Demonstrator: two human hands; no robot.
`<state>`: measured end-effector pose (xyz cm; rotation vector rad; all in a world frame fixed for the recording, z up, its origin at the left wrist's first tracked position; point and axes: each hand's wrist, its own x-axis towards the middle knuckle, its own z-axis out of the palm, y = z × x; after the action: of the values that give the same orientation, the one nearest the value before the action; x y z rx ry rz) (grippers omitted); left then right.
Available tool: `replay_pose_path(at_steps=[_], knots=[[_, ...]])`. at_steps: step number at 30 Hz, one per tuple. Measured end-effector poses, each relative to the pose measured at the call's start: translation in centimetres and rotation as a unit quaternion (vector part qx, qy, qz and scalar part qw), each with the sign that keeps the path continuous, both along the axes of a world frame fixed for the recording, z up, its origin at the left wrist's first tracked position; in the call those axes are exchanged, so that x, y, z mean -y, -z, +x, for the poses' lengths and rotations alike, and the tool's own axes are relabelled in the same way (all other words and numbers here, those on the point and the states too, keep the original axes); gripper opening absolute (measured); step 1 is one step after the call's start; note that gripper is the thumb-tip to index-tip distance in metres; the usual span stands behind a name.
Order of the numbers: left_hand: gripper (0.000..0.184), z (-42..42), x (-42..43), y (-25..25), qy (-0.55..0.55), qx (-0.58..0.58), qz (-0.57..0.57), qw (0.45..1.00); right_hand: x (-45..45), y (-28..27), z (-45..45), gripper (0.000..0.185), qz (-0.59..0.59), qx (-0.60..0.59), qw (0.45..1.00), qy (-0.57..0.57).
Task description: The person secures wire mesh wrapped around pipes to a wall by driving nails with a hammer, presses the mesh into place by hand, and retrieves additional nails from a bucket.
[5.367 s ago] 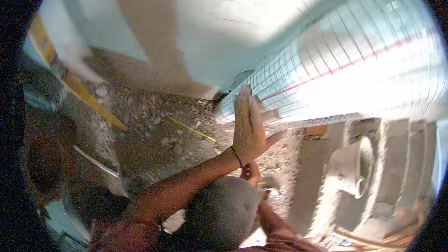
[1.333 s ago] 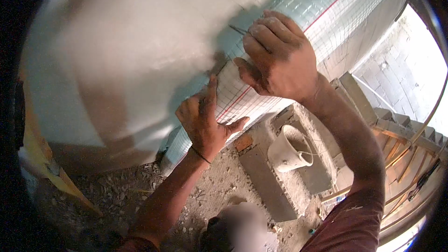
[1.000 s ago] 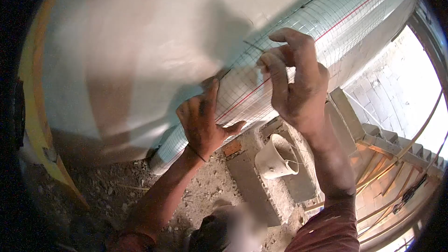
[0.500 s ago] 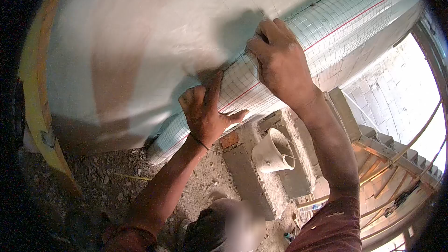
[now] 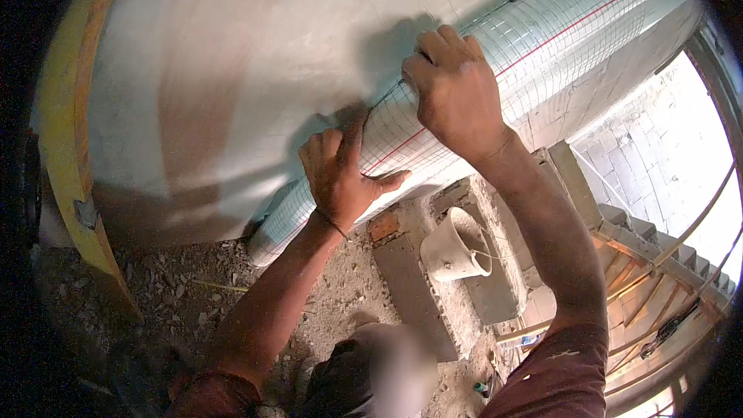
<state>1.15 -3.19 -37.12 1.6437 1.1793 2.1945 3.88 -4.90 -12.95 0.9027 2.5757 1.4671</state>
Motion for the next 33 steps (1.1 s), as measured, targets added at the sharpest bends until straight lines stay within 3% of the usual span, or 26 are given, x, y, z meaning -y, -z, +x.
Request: replay_pose_path(at_steps=[2, 4, 13, 22, 33], knots=[[0.115, -0.1, 0.0, 0.0, 0.002, 0.005, 0.004, 1.000, 0.2, -0.1, 0.0, 0.007, -0.009, 0.002, 1.000, 0.005], [0.115, -0.3, -0.1, -0.2, 0.020, 0.017, 0.007, 1.000, 0.2, -0.2, 0.0, 0.009, -0.064, -0.111, 0.992, -0.018], [0.111, -0.8, 0.4, -0.5, 0.046, 0.012, -0.003, 0.999, 0.7, -0.1, -0.7, 0.006, -0.056, 0.003, 0.998, 0.036], [0.113, -1.0, 0.5, -0.7, 0.052, -0.005, -0.018, 0.998, -0.4, 0.3, -1.0, 0.007, -0.080, 0.097, 0.992, 0.002], [0.114, -1.0, 0.4, -0.5, 0.046, -0.003, -0.005, 0.999, -0.6, 1.5, -0.6, 0.005, -0.060, 0.036, 0.996, 0.052]])
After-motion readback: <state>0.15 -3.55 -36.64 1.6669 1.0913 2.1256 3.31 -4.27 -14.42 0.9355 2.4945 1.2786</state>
